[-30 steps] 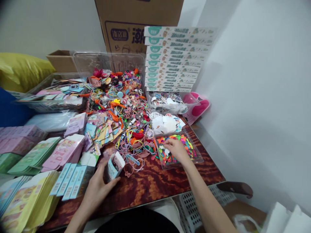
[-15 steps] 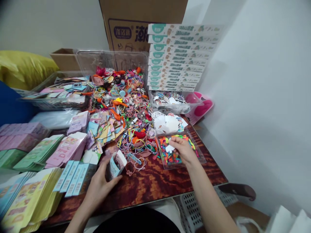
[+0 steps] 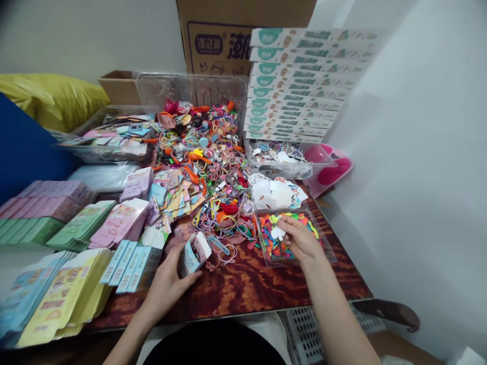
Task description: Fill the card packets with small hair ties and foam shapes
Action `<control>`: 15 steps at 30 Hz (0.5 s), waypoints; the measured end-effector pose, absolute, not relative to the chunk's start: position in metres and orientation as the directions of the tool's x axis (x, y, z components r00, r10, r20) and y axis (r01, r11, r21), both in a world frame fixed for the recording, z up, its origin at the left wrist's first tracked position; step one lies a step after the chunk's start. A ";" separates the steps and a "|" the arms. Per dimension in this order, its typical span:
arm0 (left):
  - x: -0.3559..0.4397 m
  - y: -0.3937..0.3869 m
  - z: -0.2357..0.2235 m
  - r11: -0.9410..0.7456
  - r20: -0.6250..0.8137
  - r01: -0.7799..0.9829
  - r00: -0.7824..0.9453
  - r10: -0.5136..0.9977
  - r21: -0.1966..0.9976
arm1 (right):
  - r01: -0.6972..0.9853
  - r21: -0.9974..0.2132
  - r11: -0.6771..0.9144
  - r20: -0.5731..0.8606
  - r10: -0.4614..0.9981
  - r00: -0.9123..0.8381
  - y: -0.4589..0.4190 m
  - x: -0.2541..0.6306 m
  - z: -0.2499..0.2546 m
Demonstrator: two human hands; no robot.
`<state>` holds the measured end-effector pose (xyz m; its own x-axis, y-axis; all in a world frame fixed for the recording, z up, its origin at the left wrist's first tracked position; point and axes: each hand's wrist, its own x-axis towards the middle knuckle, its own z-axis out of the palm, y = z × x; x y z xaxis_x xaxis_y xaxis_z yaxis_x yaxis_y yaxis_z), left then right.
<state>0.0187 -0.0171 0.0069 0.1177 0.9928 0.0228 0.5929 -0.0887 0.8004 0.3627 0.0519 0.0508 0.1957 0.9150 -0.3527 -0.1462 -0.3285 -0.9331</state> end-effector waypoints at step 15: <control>0.026 -0.019 0.007 -0.214 0.092 0.666 0.214 0.972 0.715 | 0.765 -0.529 0.367 -0.152 0.846 -0.511 0.050 0.195 0.098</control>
